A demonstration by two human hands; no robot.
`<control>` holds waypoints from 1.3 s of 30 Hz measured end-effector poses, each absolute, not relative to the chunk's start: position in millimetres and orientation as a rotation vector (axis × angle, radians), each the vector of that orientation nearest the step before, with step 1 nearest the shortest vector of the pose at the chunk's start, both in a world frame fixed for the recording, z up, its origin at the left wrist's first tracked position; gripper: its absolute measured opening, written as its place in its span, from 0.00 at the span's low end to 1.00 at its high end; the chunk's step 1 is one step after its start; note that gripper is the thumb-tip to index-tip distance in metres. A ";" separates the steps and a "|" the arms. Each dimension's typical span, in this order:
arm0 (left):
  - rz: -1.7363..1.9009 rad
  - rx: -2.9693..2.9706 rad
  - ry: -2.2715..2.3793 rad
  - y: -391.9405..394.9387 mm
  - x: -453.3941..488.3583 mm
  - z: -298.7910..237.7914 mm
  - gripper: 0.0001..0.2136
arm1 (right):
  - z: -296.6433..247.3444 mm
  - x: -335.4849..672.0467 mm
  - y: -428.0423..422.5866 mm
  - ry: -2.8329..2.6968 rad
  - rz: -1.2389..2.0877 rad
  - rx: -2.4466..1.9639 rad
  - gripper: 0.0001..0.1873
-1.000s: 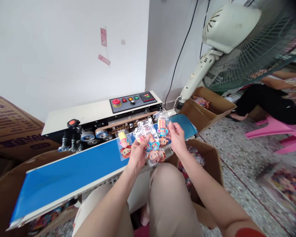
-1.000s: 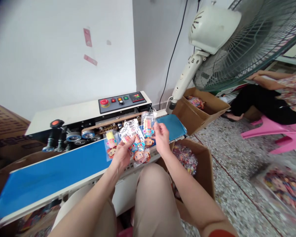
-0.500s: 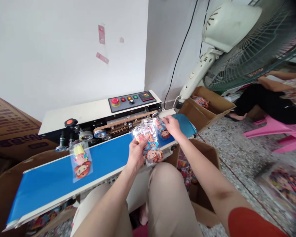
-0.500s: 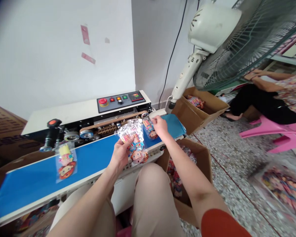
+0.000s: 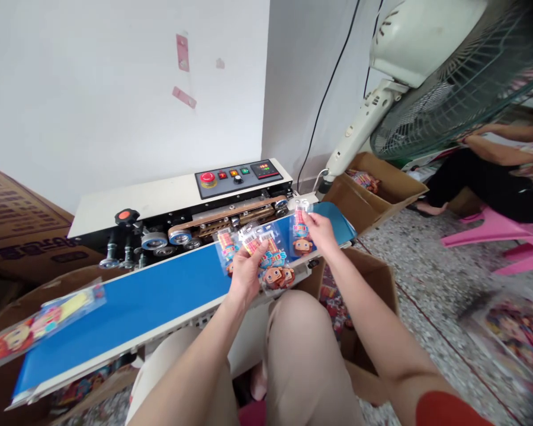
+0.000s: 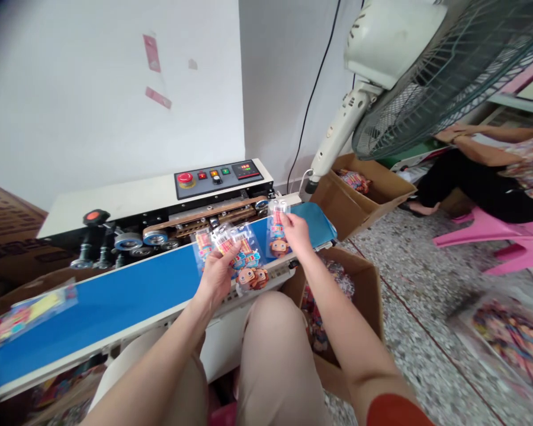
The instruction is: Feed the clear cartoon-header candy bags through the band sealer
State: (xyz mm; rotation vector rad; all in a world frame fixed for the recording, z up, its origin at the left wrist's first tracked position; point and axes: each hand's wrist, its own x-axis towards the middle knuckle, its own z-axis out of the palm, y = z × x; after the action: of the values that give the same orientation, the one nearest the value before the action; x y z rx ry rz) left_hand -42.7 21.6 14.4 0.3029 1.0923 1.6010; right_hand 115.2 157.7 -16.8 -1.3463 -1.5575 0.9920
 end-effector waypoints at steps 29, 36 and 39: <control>1.678 0.332 1.140 26.4 -45.3 10.5 0.17 | -8.6 115.3 204.2 -1.901 0.480 -1.691 0.10; 1.748 0.400 1.139 26.4 -48.8 6.6 0.17 | 5.8 87.8 148.0 -1.896 0.808 -1.435 0.19; 1.753 0.448 1.127 26.7 -46.5 5.2 0.15 | 5.8 81.1 100.1 -1.780 1.385 -1.095 0.20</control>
State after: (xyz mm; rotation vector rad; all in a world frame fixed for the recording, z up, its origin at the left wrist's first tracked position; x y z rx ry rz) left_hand -46.5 26.7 5.2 0.4482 1.1271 1.7530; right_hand 81.1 100.1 5.8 -1.0947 -1.7805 1.3845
